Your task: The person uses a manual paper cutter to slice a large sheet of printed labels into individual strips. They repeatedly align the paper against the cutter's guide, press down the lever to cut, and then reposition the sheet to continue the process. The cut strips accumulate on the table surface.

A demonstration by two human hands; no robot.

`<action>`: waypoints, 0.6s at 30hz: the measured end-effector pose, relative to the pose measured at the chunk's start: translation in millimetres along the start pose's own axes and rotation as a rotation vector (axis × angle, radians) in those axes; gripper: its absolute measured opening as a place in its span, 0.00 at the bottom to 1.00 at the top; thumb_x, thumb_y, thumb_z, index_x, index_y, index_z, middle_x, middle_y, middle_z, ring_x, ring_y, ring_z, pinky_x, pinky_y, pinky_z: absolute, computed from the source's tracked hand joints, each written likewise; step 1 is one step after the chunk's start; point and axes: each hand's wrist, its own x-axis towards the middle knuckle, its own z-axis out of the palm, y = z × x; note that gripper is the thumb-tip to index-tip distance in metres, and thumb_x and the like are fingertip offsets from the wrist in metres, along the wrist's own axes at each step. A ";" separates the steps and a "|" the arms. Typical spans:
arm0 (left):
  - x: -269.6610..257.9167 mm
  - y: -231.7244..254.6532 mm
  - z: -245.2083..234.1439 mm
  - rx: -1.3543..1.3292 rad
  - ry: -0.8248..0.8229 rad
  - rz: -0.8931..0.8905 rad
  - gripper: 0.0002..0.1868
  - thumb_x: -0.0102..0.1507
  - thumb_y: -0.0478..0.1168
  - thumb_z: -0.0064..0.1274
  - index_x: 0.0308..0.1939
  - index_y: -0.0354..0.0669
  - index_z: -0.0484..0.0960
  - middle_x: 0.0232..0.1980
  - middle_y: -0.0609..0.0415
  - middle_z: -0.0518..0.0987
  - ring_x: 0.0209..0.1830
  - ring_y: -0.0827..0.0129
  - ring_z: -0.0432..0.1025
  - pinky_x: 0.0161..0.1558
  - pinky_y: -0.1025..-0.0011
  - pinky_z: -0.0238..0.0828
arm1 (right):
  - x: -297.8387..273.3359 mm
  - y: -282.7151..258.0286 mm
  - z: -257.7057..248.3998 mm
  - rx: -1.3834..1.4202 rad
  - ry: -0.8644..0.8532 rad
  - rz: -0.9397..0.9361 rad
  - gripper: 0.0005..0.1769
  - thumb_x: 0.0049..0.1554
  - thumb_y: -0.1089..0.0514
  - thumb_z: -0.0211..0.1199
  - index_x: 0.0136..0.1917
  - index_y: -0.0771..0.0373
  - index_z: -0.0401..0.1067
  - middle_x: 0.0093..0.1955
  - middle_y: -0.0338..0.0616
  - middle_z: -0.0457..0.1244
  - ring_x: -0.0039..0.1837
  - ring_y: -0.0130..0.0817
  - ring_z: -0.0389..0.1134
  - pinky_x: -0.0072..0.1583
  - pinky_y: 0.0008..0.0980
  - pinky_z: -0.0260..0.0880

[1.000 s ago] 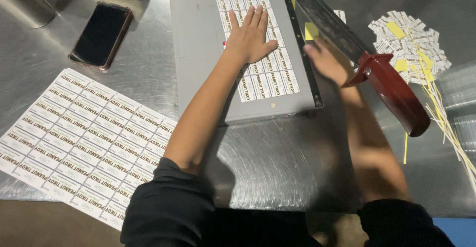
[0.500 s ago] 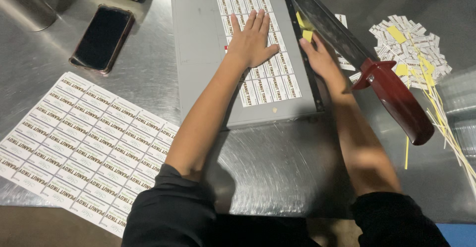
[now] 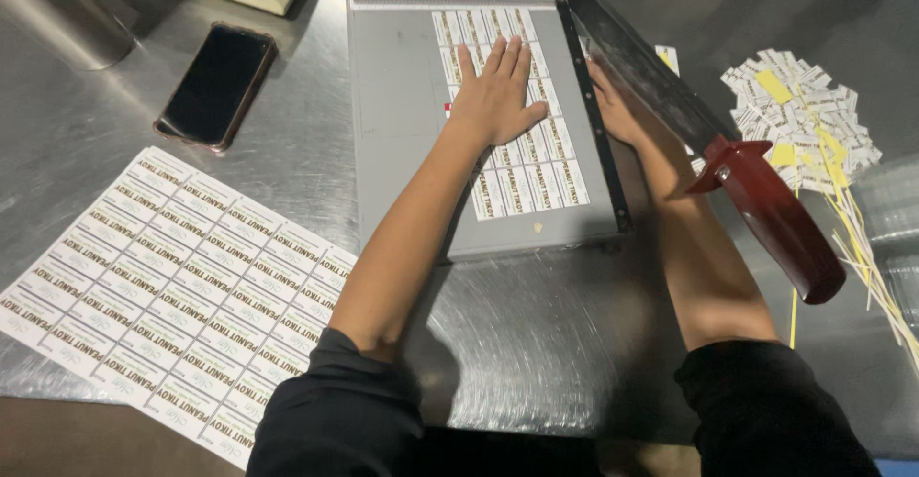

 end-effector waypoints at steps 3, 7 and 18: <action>-0.8 -1.9 0.2 -0.002 -0.003 0.003 0.51 0.62 0.66 0.42 0.79 0.35 0.50 0.83 0.43 0.49 0.84 0.53 0.40 0.72 0.27 0.24 | -21.9 26.0 12.9 -0.657 0.132 -0.014 0.32 0.78 0.38 0.40 0.86 0.57 0.49 0.87 0.56 0.43 0.84 0.48 0.46 0.80 0.55 0.49; 3.1 -1.6 6.2 0.006 -0.001 0.026 0.51 0.63 0.66 0.41 0.78 0.33 0.50 0.83 0.43 0.49 0.84 0.52 0.40 0.72 0.26 0.24 | -29.3 68.8 -18.5 0.293 -0.748 0.416 0.41 0.68 0.34 0.47 0.84 0.59 0.46 0.84 0.61 0.39 0.83 0.63 0.39 0.74 0.68 0.47; 29.1 12.9 1.9 -0.033 -0.073 0.072 0.54 0.61 0.69 0.40 0.79 0.35 0.47 0.83 0.43 0.46 0.83 0.54 0.40 0.72 0.30 0.27 | -84.9 -26.1 -245.5 0.929 0.712 0.324 0.40 0.65 0.31 0.50 0.77 0.60 0.51 0.74 0.52 0.56 0.73 0.44 0.61 0.74 0.42 0.69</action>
